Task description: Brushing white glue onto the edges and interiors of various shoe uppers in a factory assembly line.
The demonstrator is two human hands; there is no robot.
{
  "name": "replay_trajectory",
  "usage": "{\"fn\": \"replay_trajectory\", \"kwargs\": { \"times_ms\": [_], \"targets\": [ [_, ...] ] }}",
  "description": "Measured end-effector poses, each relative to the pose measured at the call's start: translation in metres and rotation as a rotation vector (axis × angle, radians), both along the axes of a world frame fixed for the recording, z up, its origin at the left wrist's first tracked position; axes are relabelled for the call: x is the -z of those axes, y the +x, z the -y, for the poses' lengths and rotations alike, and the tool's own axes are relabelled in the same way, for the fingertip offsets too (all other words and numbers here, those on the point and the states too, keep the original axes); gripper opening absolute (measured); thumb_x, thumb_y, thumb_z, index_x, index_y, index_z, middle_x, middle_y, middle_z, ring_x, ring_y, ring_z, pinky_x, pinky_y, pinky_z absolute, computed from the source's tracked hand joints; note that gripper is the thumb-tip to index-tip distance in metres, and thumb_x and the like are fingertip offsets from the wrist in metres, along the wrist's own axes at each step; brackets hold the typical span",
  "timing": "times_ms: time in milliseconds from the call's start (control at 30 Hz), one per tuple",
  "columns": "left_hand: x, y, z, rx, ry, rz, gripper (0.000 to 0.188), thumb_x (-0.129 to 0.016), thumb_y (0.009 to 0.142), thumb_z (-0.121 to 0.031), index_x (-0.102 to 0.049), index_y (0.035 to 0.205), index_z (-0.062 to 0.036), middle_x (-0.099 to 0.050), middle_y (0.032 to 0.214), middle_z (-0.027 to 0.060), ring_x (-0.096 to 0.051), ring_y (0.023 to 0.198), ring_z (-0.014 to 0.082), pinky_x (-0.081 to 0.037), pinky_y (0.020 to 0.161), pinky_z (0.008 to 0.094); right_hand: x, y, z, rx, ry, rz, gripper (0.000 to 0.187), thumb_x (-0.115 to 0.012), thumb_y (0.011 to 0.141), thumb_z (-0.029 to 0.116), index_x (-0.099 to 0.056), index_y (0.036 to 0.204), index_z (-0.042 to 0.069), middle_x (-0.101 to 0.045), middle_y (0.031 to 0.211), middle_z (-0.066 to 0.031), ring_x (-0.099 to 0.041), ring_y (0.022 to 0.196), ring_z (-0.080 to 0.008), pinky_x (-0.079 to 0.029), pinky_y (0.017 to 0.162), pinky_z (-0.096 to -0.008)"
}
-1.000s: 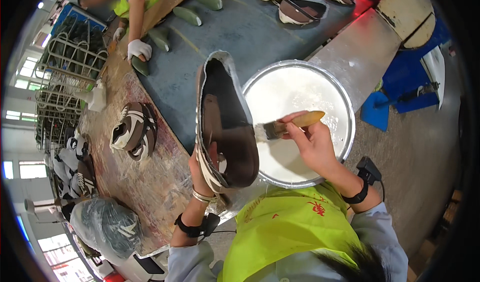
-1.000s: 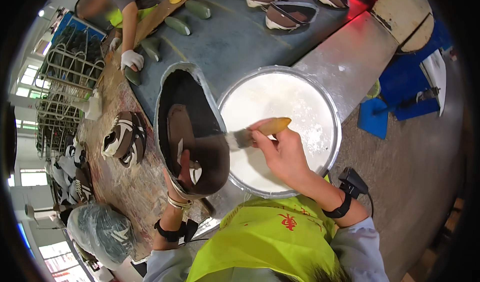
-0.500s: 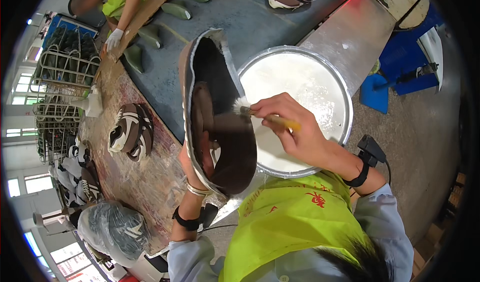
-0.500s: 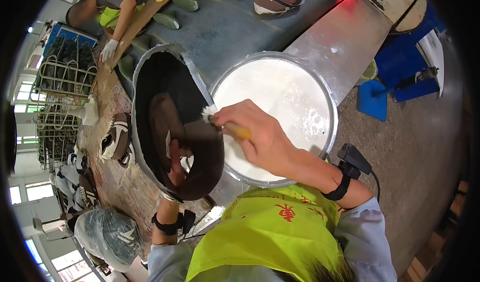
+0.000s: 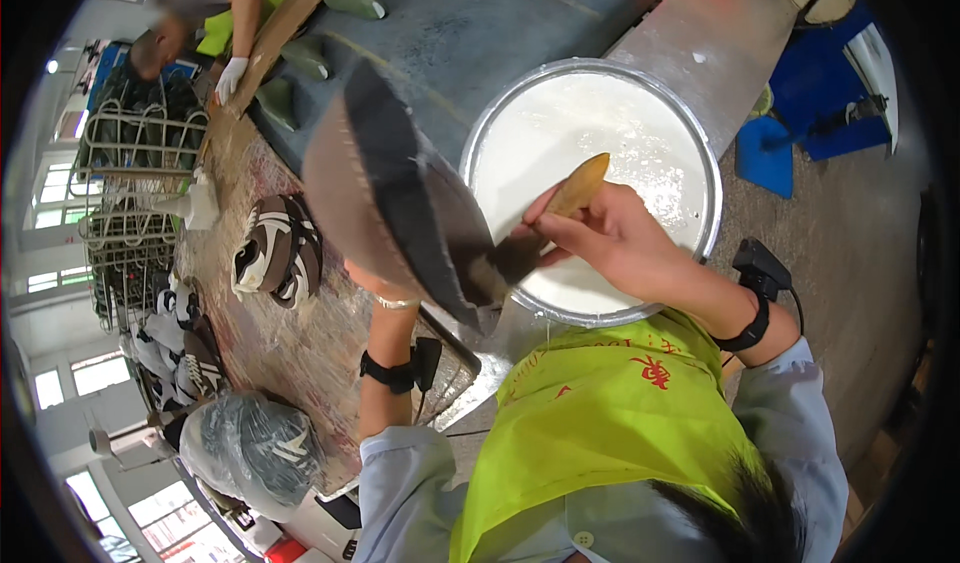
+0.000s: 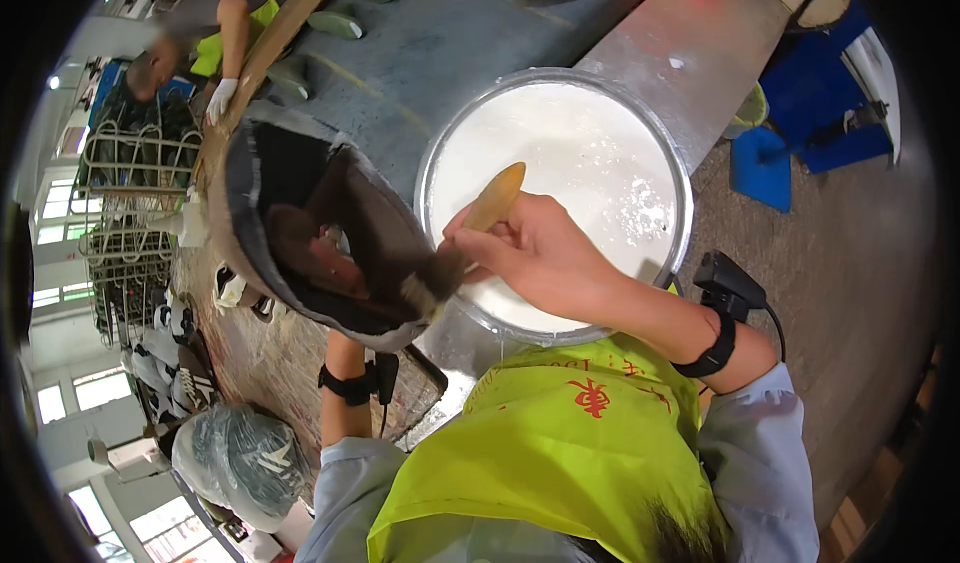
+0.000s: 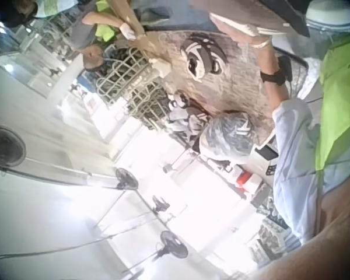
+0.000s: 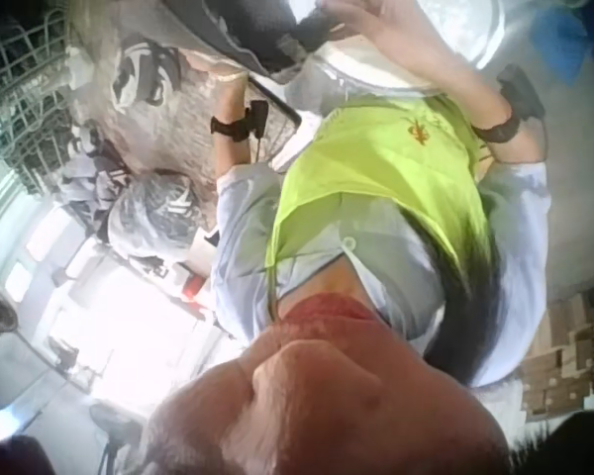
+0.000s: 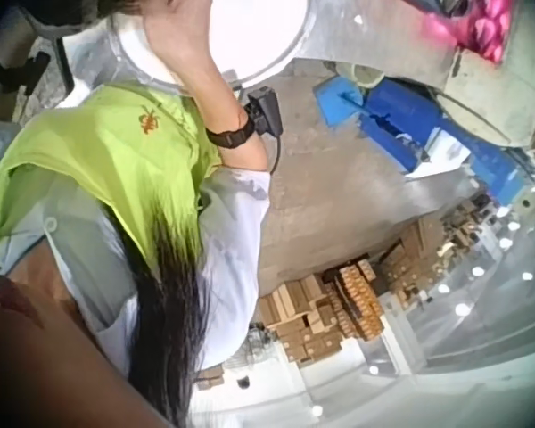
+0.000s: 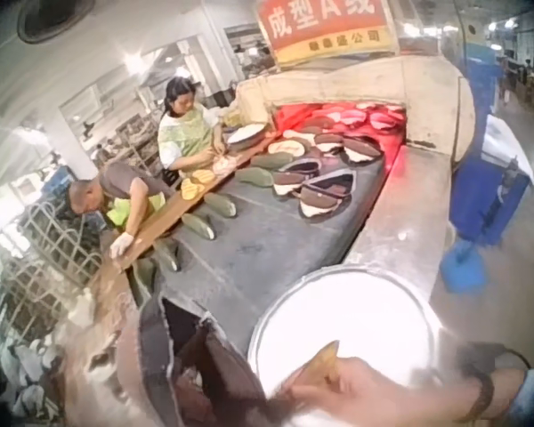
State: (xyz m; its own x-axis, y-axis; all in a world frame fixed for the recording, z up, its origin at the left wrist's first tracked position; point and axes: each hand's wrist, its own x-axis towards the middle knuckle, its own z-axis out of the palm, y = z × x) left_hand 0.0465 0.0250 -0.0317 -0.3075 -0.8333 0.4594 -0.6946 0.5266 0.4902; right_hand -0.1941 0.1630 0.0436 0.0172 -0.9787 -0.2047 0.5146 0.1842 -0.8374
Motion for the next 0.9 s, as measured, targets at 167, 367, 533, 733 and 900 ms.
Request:
{"fn": "replay_trajectory", "kwargs": {
  "times_ms": [167,367,533,733,900],
  "targets": [
    [-0.024,-0.002,-0.043,0.167,-0.053,0.075,0.041,-0.063,0.08,-0.011,-0.051,0.117,0.0007,-0.059,0.105,0.0152,-0.059,0.092,0.0291,-0.046,0.081,0.0348,0.018,-0.003,0.011,0.164,-0.161,-0.491,0.018,-0.052,0.091,0.007,-0.055,0.106,-0.003,-0.06,0.097,-0.0074,-0.059,0.088,-0.0125,-0.05,0.076,-0.0262],
    [-0.032,0.006,-0.045,0.22,-0.058,0.135,0.043,-0.062,0.081,-0.007,-0.048,0.121,0.0028,-0.059,0.106,0.0173,-0.058,0.095,0.0314,-0.044,0.087,0.0352,0.015,-0.008,0.042,0.29,-0.477,-0.772,0.017,-0.058,0.085,-0.001,-0.058,0.102,0.0,-0.06,0.1,-0.008,-0.061,0.088,-0.0174,-0.049,0.074,-0.0262],
    [-0.027,-0.008,0.028,0.326,-0.56,0.441,0.047,-0.063,0.081,-0.004,-0.047,0.124,0.0044,-0.059,0.105,0.0182,-0.057,0.097,0.0323,-0.044,0.088,0.036,0.014,-0.027,0.049,0.504,-0.486,-0.852,0.014,-0.059,0.083,0.003,-0.06,0.096,0.001,-0.061,0.093,-0.0111,-0.06,0.074,-0.022,-0.047,0.064,-0.0294],
    [0.007,-0.088,0.176,0.293,1.232,-0.67,0.009,-0.052,0.087,-0.003,-0.059,0.092,-0.0025,-0.06,0.066,0.0089,-0.059,0.054,0.0155,-0.048,0.045,0.0268,0.021,-0.07,0.03,0.621,-0.127,-0.573,0.014,-0.052,0.09,0.001,-0.057,0.101,-0.004,-0.059,0.104,-0.0113,-0.059,0.087,-0.0145,-0.049,0.073,-0.0248],
    [0.13,-0.151,0.298,0.155,1.549,-0.868,0.018,-0.042,0.095,-0.018,-0.056,0.096,-0.0069,-0.058,0.073,0.0081,-0.052,0.05,0.0131,-0.044,0.038,0.024,0.01,-0.082,0.03,0.652,-0.019,-0.557,0.015,-0.047,0.092,0.003,-0.051,0.104,-0.005,-0.058,0.106,-0.0157,-0.058,0.096,-0.0195,-0.052,0.083,-0.0317]
  ]
}}
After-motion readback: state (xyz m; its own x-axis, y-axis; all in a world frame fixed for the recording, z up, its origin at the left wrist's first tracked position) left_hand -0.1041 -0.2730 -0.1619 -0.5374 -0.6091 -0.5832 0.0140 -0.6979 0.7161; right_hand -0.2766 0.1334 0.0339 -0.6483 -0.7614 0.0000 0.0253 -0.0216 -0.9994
